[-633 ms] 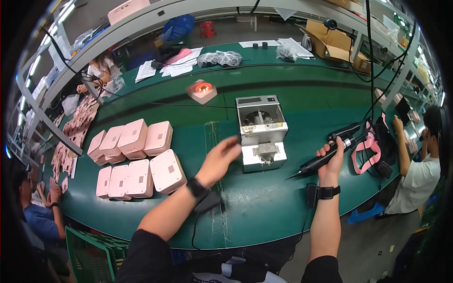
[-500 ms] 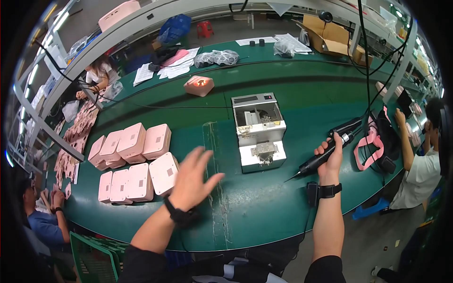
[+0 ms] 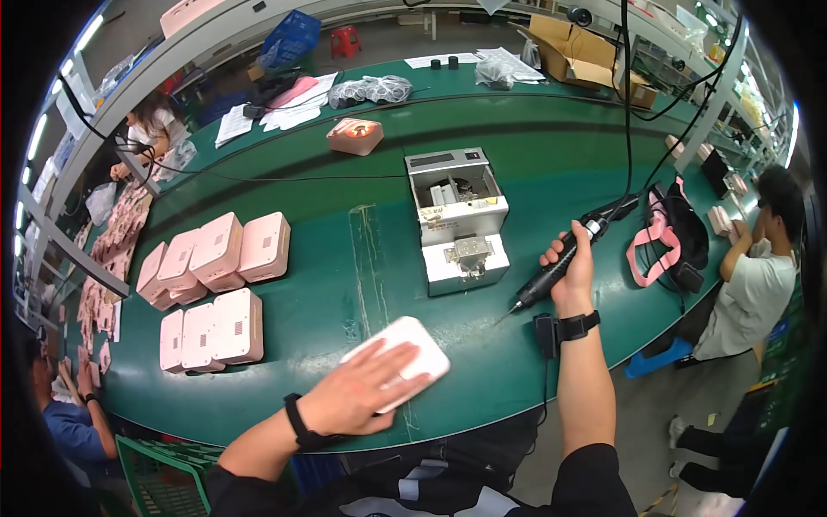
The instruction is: The person picks up a pink device, places it on the table, and drives screws into its base using a power screwdriver. After finishing each device, the person sets it aside and repeats the process with another pink device.
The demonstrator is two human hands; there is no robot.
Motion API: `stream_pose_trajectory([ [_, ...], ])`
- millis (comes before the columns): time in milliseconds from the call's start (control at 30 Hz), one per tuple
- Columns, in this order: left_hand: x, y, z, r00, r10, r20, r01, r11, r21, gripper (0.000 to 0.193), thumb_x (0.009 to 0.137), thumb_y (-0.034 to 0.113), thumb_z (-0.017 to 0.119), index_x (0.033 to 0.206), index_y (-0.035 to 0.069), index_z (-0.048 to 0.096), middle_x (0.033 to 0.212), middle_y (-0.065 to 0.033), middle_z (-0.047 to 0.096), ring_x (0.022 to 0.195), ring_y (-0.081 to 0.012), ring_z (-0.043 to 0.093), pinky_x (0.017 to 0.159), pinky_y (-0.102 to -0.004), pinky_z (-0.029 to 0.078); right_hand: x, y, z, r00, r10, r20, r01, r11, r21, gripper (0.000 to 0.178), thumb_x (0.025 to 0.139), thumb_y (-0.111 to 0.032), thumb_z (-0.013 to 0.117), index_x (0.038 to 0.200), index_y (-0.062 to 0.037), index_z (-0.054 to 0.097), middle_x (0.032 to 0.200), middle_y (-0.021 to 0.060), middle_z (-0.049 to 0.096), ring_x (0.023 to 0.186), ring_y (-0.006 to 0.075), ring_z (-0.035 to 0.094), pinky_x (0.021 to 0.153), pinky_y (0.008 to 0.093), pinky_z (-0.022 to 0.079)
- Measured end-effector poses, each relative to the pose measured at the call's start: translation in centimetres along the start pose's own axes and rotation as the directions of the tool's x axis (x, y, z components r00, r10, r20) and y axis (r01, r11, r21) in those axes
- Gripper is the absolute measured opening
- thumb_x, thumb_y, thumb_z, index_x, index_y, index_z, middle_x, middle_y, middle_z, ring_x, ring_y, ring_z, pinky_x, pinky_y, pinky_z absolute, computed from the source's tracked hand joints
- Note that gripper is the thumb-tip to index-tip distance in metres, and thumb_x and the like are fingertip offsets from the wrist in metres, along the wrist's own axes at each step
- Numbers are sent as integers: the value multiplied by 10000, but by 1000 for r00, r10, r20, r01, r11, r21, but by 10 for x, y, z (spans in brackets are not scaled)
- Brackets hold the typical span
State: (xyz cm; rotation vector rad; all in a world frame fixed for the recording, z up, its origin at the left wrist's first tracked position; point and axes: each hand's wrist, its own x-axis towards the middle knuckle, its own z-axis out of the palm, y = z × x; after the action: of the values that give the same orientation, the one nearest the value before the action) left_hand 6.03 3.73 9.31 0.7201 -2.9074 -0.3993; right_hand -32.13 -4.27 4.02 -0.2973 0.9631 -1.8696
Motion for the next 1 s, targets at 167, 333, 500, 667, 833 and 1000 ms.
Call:
stream_pose_trajectory([
  [167, 43, -1, 22, 941, 336, -43, -337, 942, -17, 767, 714, 235, 718, 1441, 192, 476, 1478, -213, 414, 1407, -344, 379, 1150, -535, 314, -9, -7, 1, 998, -50, -22, 51, 999, 13, 310, 915, -374, 657, 861, -105, 513, 633, 11, 477, 522, 148, 475, 516, 306, 429],
  [333, 55, -14, 30, 946, 185, -265, -217, 971, -98, 820, 692, 207, 774, 1446, 172, 454, 1486, -235, 372, 1393, -381, 384, 1138, -525, 337, -41, -26, 26, 934, -348, 85, 355, 930, -97, 282, 938, -344, 618, 896, -86, 513, 641, 30, 487, 514, 162, 487, 520, 330, 441],
  [500, 51, -25, 43, 948, -156, -278, -16, 848, -529, 848, 658, 207, 848, 1416, 144, 473, 1465, -244, 352, 1321, -416, 445, 1087, -470, 411, -84, -48, 90, 803, -508, 312, 568, 811, -142, 237, 960, -293, 569, 941, -63, 513, 646, 51, 490, 502, 167, 493, 516, 341, 445],
  [667, 54, -37, 46, 950, -145, -277, -33, 836, -547, 852, 659, 237, 871, 1410, 159, 477, 1435, -218, 352, 1205, -413, 525, 991, -438, 497, -83, -38, 146, 739, -486, 467, 619, 764, -184, 226, 945, -248, 583, 901, -34, 525, 641, 68, 512, 475, 174, 500, 485, 341, 444],
  [833, 54, -39, 51, 941, -133, -311, -45, 862, -505, 879, 635, 266, 895, 1407, 167, 486, 1384, -198, 395, 1166, -393, 545, 985, -445, 501, -73, -24, 158, 767, -405, 498, 588, 755, -292, 226, 933, -231, 603, 877, -23, 537, 628, 77, 523, 466, 176, 507, 476, 336, 448],
  [1000, 52, -39, 52, 936, -161, -314, -33, 846, -533, 859, 611, 256, 906, 1371, 139, 523, 1352, -189, 432, 1192, -377, 532, 993, -435, 485, -85, -30, 146, 762, -341, 551, 573, 750, -329, 206, 930, -207, 601, 878, -16, 544, 622, 85, 537, 462, 176, 515, 468, 328, 453],
])
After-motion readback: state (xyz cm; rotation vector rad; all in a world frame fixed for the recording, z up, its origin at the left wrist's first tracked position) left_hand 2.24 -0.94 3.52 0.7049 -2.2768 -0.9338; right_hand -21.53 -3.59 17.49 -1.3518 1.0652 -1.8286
